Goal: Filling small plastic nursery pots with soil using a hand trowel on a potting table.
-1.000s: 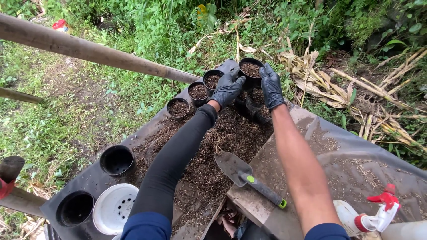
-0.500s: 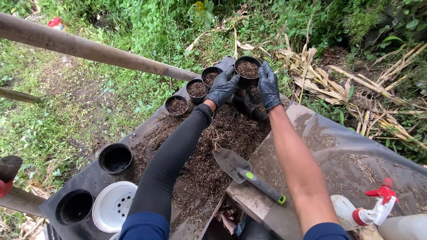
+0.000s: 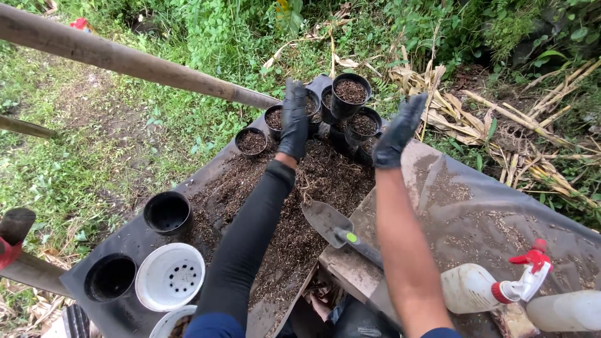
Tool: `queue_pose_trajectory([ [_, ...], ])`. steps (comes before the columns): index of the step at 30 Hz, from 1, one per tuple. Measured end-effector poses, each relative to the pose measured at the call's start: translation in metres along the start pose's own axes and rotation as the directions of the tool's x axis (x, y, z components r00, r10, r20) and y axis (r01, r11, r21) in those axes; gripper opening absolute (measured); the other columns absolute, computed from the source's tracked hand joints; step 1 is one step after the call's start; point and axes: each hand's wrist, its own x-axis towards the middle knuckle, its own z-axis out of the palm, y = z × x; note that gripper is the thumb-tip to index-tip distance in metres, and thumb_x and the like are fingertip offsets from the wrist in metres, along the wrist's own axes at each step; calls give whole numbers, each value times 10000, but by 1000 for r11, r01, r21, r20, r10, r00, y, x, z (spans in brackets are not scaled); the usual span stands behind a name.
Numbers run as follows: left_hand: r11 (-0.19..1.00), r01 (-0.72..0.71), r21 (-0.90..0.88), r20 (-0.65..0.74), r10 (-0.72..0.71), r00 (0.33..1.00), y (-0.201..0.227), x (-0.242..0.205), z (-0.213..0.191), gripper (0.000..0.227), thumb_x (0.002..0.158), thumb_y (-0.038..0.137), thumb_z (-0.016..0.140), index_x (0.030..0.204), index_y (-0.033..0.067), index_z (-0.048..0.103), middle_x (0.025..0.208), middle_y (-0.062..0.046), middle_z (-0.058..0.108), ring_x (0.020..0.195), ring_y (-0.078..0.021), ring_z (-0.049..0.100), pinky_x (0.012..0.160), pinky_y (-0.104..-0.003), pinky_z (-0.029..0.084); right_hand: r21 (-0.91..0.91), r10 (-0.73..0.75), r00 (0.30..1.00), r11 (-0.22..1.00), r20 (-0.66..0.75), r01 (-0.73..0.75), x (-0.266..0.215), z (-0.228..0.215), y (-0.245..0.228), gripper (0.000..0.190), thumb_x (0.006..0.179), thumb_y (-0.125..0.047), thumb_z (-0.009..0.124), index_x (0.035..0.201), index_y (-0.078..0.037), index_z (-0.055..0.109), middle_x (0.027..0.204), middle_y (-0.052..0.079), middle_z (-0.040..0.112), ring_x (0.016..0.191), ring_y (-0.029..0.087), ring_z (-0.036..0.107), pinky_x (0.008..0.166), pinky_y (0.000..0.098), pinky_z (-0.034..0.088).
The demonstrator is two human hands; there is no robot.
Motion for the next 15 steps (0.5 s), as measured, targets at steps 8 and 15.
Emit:
queue_pose_trajectory([
  [8,946,-53,-321,74,81,994,17,-131,-59,745,1039,663,461,1660,343,200,1736,-145,64,1573,-382,107,1246,-590,57,237,64,944,960,323,-147,-226,21,-161,711,1051,-566,312,1557,-69,358,1618,264,290,1515,449,222,1245,616,90],
  [15,983,95,-157,22,-92,995,-1,-236,-137,792,1020,651,453,1663,343,108,1736,-27,17,1582,-252,72,1257,-481,-43,-174,475,465,815,747,-552,-341,-18,-102,595,1080,-391,451,1559,-43,395,1584,292,350,1475,475,268,1219,617,210],
])
